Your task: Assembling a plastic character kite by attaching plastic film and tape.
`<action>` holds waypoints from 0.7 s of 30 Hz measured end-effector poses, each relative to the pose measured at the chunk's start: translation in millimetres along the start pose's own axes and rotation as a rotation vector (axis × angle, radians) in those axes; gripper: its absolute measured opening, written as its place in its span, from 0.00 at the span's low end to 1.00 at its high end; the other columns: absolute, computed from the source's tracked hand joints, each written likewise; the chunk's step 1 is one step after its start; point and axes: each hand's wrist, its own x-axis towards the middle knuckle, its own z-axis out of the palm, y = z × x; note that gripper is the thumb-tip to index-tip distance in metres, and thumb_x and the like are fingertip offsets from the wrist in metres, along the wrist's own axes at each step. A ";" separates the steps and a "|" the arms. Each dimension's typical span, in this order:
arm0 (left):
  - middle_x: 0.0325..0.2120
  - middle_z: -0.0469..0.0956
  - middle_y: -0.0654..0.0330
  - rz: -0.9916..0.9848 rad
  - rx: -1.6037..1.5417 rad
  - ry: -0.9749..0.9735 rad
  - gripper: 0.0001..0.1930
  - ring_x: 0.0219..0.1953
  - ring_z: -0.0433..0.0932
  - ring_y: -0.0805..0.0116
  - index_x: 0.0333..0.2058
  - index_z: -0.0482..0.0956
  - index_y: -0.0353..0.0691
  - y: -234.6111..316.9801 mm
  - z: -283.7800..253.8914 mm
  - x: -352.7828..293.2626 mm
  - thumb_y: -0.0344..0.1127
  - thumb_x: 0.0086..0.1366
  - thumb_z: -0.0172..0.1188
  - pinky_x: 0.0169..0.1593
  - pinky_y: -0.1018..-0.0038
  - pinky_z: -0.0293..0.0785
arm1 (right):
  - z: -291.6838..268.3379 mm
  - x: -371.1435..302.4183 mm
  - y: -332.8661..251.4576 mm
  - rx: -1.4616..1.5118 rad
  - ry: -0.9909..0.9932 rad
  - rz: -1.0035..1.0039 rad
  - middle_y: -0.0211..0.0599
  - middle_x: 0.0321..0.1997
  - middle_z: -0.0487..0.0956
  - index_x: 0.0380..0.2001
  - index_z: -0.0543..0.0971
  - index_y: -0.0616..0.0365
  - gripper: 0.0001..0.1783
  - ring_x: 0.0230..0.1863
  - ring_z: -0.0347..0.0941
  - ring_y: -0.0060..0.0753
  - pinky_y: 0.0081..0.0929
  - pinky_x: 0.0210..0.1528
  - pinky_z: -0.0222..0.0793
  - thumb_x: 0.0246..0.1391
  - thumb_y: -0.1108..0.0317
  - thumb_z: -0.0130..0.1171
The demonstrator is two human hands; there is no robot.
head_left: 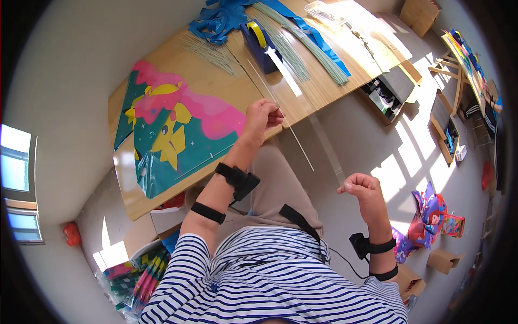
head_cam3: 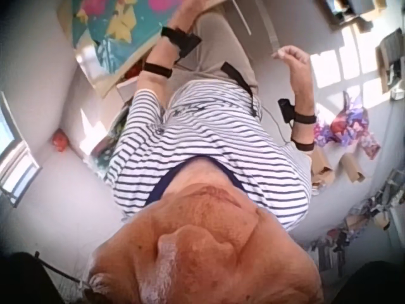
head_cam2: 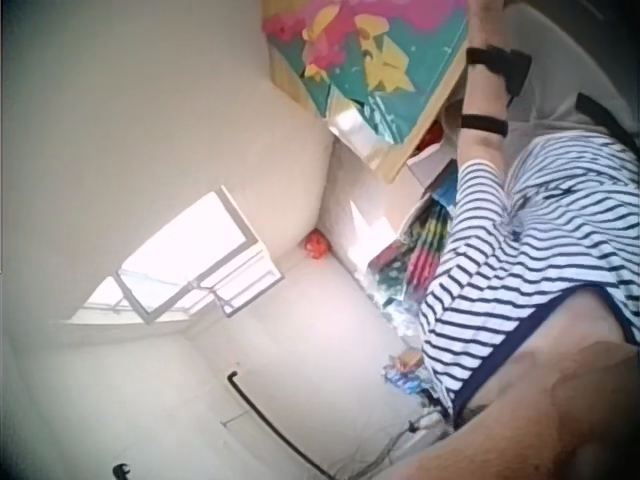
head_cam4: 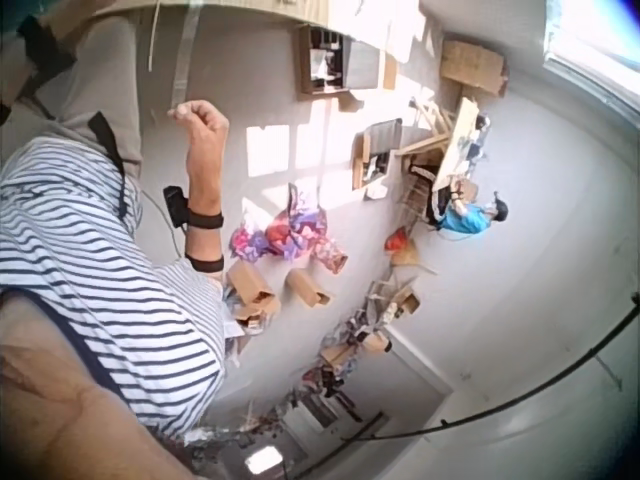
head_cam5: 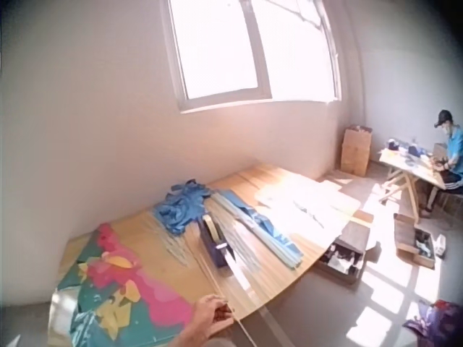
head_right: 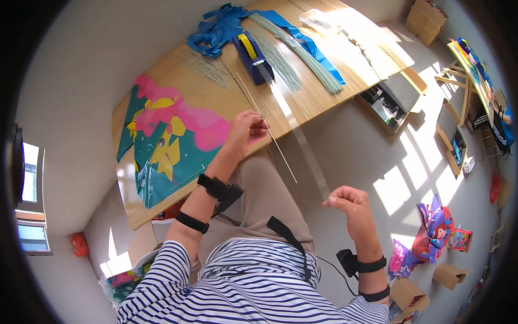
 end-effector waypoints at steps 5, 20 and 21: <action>0.25 0.82 0.61 -0.020 0.118 0.178 0.05 0.26 0.80 0.74 0.31 0.77 0.42 22.3 -75.5 59.7 0.34 0.66 0.55 0.32 0.75 0.78 | -4.2 7.4 5.1 -0.006 -0.043 0.064 0.33 0.27 0.80 0.27 0.79 0.62 0.05 0.35 0.78 0.27 0.25 0.46 0.70 0.51 0.71 0.60; 0.20 0.81 0.56 0.113 0.410 0.511 0.06 0.18 0.78 0.71 0.28 0.81 0.33 56.9 -187.4 176.6 0.30 0.59 0.59 0.22 0.74 0.71 | -21.7 30.3 24.7 -0.065 -0.016 0.269 0.34 0.27 0.80 0.26 0.79 0.62 0.05 0.35 0.78 0.29 0.27 0.45 0.70 0.50 0.72 0.61; 0.20 0.81 0.57 0.175 0.531 0.571 0.06 0.19 0.78 0.72 0.28 0.81 0.33 56.4 -186.9 173.9 0.30 0.59 0.60 0.23 0.75 0.71 | -20.6 30.9 24.5 -0.059 -0.021 0.273 0.34 0.27 0.80 0.26 0.79 0.62 0.05 0.36 0.78 0.29 0.27 0.45 0.70 0.50 0.72 0.61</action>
